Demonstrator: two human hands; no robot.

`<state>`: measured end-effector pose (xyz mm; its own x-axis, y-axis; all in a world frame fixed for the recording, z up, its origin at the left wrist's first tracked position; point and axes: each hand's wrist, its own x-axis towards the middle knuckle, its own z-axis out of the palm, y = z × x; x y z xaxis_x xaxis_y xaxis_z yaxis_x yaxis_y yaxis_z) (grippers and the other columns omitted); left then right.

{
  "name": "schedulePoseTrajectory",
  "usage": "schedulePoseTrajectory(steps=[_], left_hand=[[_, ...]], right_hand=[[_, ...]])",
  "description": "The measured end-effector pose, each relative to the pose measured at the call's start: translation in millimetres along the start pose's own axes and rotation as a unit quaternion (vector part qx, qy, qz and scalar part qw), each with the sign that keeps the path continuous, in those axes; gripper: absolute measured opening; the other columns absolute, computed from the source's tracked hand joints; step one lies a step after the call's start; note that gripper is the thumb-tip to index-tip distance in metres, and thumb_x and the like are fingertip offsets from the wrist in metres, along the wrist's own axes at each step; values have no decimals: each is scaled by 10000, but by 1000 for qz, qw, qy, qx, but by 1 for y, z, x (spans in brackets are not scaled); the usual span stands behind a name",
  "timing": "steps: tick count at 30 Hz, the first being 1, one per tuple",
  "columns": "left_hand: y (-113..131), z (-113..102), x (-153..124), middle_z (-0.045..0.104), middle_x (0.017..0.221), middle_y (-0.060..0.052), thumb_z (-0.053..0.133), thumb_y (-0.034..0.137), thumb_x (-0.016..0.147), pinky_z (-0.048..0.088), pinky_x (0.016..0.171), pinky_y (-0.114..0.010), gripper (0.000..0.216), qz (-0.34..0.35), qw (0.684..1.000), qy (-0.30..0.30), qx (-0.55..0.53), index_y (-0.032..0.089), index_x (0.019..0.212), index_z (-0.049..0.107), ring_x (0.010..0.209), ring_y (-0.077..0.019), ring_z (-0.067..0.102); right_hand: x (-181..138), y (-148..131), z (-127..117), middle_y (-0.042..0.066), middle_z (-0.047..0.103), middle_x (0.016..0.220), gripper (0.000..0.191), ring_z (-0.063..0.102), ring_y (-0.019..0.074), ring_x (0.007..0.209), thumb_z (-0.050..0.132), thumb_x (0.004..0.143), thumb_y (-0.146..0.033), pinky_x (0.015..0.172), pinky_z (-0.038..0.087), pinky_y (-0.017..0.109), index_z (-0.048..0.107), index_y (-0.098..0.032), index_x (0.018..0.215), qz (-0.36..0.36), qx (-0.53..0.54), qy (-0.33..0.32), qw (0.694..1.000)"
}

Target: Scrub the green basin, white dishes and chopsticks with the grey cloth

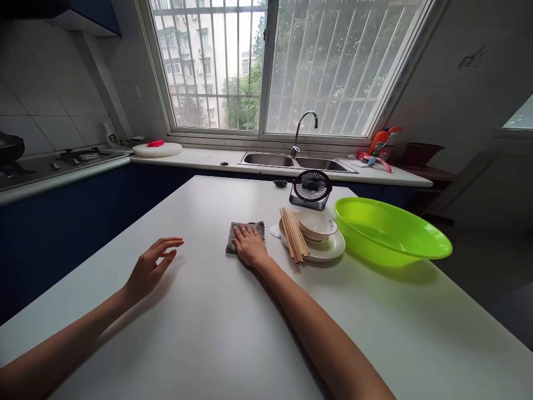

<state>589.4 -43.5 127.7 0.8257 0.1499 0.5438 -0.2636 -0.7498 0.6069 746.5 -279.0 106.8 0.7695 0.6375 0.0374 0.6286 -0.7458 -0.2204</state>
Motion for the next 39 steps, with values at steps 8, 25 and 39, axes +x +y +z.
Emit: schedulePoseTrajectory(steps=[8,25,39], left_hand=[[-17,-21,-4,731,1059,-51,503,393,924,609,728,-339,274,-53,999,8,-1,240,1018,710,869,-202,733],[-32,-36,-5,761,917,-24,496,248,951,600,657,-255,198,78,994,57,51,231,1023,680,755,-150,732],[-24,-62,3,757,866,-9,501,68,926,563,604,-197,274,220,959,117,136,223,1118,620,682,-114,722]], right_hand=[[-1,-60,19,64,249,1639,562,182,221,1536,274,1059,-411,1260,126,435,298,-188,1575,-178,21,-20,984],[107,-164,36,8,243,1645,597,167,191,1539,378,1024,-444,1263,109,373,302,-225,1574,-233,20,-35,972],[202,-144,34,182,197,1644,596,163,314,1533,220,1052,-338,1237,108,535,248,-42,1569,-77,38,-19,996]])
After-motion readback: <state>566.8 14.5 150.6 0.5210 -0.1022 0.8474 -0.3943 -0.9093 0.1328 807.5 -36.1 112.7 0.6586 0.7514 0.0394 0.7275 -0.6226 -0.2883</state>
